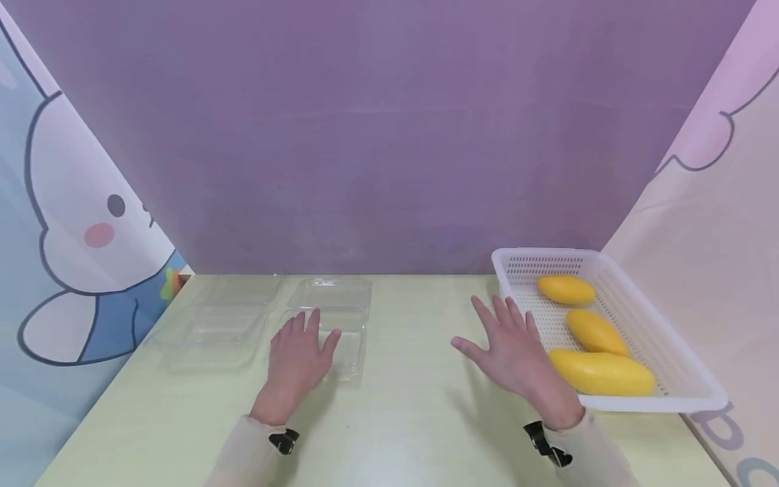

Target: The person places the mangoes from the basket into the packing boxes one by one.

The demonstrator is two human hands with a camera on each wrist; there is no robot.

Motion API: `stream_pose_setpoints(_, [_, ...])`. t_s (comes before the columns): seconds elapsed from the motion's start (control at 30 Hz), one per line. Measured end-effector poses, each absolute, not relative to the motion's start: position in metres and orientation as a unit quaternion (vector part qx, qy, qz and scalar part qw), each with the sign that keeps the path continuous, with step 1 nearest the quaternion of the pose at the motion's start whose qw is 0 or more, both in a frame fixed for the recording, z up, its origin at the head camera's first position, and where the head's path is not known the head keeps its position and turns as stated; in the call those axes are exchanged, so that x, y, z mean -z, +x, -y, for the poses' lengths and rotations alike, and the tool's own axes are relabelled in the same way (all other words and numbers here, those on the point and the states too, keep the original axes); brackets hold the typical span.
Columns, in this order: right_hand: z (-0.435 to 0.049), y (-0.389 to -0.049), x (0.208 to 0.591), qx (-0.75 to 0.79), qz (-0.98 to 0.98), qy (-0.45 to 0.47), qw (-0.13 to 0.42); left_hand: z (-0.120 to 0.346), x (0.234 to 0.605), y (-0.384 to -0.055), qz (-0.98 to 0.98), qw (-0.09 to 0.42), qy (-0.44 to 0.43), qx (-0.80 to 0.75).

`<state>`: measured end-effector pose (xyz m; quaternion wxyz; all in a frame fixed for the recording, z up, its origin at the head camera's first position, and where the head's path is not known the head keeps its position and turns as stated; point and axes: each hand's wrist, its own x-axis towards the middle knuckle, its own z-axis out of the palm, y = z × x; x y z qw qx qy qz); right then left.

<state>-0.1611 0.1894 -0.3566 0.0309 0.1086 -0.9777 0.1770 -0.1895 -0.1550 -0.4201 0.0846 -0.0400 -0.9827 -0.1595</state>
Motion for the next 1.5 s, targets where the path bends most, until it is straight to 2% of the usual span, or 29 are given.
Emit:
stream_pose_setpoints(0.13, [-0.196, -0.161, 0.352, -0.171, 0.979, 0.107, 0.029, 0.165, 0.422, -0.191, 0.981, 0.099, -0.027, 0.165])
stream_pose_setpoints(0.67, [-0.215, -0.167, 0.337, -0.163, 0.981, 0.099, 0.016, 0.2, 0.428, -0.195, 0.981, 0.089, 0.027, 0.169])
stream_pose_setpoints(1.1, [-0.234, -0.166, 0.329, -0.176, 0.978, 0.107, 0.045, 0.208, 0.435, -0.203, 0.966, 0.022, 0.061, 0.251])
stream_pose_setpoints(1.5, [-0.253, -0.175, 0.322, -0.179, 0.979, 0.094, 0.019, 0.213, 0.443, -0.211, 0.937, -0.006, 0.064, 0.344])
